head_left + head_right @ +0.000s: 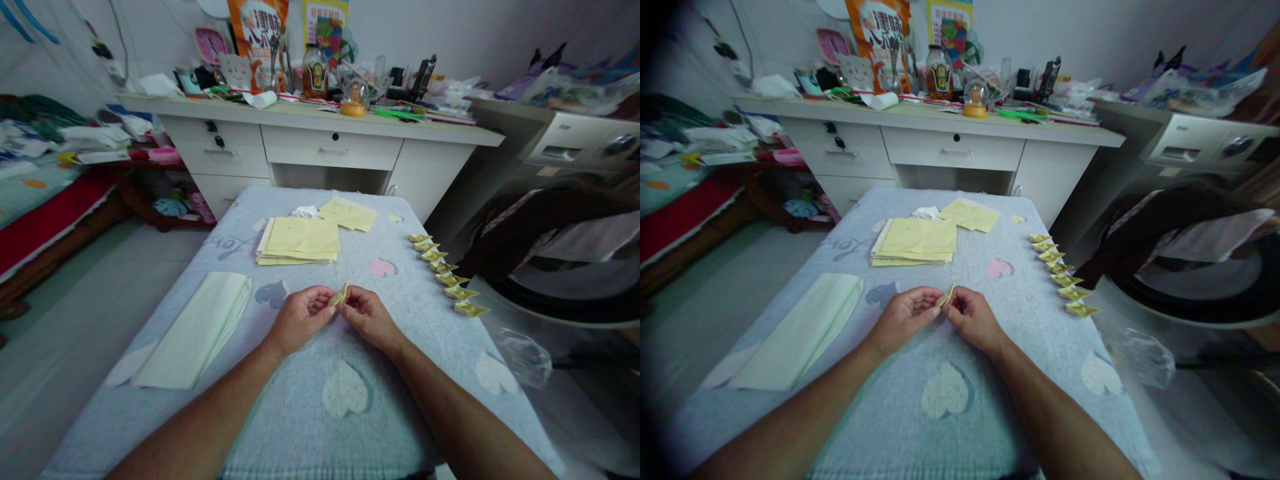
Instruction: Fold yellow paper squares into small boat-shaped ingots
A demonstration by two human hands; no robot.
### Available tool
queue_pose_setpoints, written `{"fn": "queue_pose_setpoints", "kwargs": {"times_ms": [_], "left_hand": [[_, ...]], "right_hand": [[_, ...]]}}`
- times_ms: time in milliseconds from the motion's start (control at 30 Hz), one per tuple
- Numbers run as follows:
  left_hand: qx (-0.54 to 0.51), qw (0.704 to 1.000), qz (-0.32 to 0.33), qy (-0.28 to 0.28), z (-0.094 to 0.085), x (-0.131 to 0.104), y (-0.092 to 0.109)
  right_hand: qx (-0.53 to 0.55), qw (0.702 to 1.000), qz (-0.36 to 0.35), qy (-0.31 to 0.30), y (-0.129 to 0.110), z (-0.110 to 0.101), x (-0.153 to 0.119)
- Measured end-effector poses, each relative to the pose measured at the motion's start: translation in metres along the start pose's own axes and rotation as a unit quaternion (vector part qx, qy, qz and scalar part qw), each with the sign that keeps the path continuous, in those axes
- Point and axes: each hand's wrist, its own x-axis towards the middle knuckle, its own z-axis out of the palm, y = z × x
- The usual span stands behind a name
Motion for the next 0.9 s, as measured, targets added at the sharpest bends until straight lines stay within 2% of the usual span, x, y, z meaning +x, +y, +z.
{"fn": "queue_pose_setpoints", "kwargs": {"times_ms": [167, 367, 600, 800, 900], "left_hand": [[0.089, 0.994, 0.035, 0.046, 0.008, -0.001, 0.002], [0.137, 0.986, 0.068, 0.072, 0.014, -0.004, 0.008], [0.058, 0.996, 0.039, 0.051, 0.009, -0.004, 0.007], [-0.073, 0.997, -0.012, 0.035, 0.007, -0.001, -0.002], [-0.097, 0.994, -0.025, 0.036, 0.009, 0.0, -0.007]], "right_hand": [[-0.097, 0.992, 0.019, 0.076, -0.003, 0.008, 0.0], [-0.023, 0.998, 0.004, 0.06, -0.002, 0.007, -0.002], [-0.008, 0.998, 0.009, 0.059, 0.005, 0.005, -0.001], [0.146, 0.986, 0.025, 0.081, 0.013, 0.006, 0.002], [0.162, 0.984, 0.021, 0.073, 0.013, 0.007, 0.003]]}}
